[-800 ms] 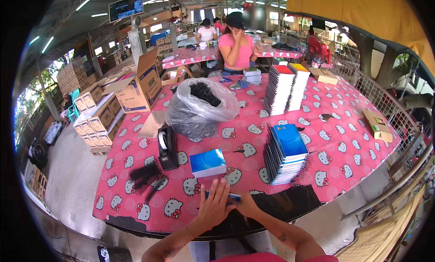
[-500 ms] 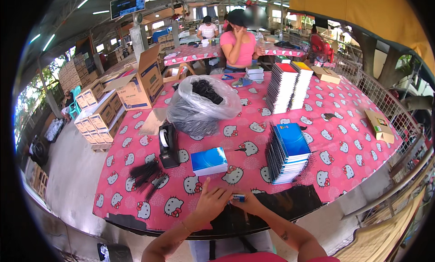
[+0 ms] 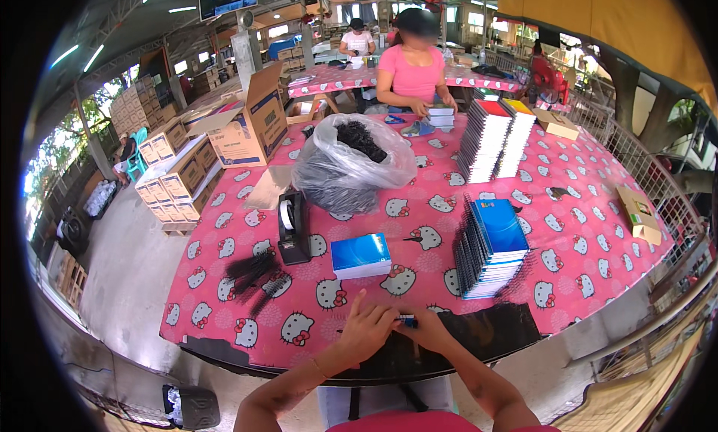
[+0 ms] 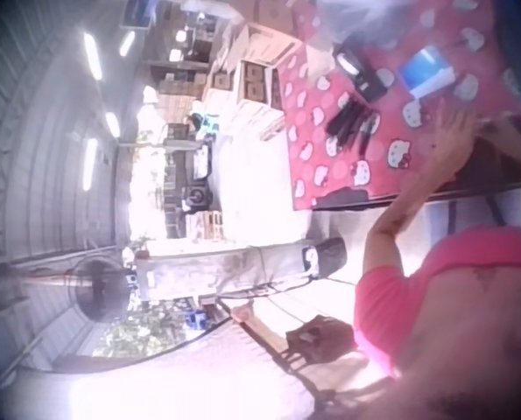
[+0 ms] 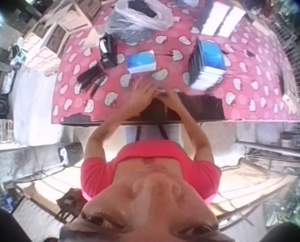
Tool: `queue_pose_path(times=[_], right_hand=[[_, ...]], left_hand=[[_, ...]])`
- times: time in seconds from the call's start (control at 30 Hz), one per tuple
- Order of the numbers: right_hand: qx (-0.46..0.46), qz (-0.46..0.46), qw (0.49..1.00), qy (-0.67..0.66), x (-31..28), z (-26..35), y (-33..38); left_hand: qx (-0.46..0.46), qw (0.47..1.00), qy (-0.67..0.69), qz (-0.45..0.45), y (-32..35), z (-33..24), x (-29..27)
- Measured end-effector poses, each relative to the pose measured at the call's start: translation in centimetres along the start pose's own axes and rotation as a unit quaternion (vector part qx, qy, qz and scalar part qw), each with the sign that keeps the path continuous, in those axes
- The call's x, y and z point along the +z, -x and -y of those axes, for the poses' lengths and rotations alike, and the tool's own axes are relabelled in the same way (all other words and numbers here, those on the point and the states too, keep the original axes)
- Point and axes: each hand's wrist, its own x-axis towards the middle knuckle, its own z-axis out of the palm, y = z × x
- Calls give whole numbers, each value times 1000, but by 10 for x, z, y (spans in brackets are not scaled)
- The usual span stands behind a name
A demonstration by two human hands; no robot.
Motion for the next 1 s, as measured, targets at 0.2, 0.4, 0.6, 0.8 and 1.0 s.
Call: queue_pose_path(times=[0.2,0.4,0.6,0.8,1.0], right_hand=[[57,-81,995,17,-4,6,20],[43,-105,993,-5,3,4,13],[30,-134,989,-63,10,3,18],[28,-150,983,-102,10,3,20],[35,-145,979,-139,15,-13,20]], left_hand=[[-44,995,6,-85,8,-38,9],[-14,993,22,-118,-8,-9,1],[-13,986,64,-152,-11,-14,-4],[-15,988,77,-136,-14,-13,-4],[-22,988,82,-131,-14,-11,-1]])
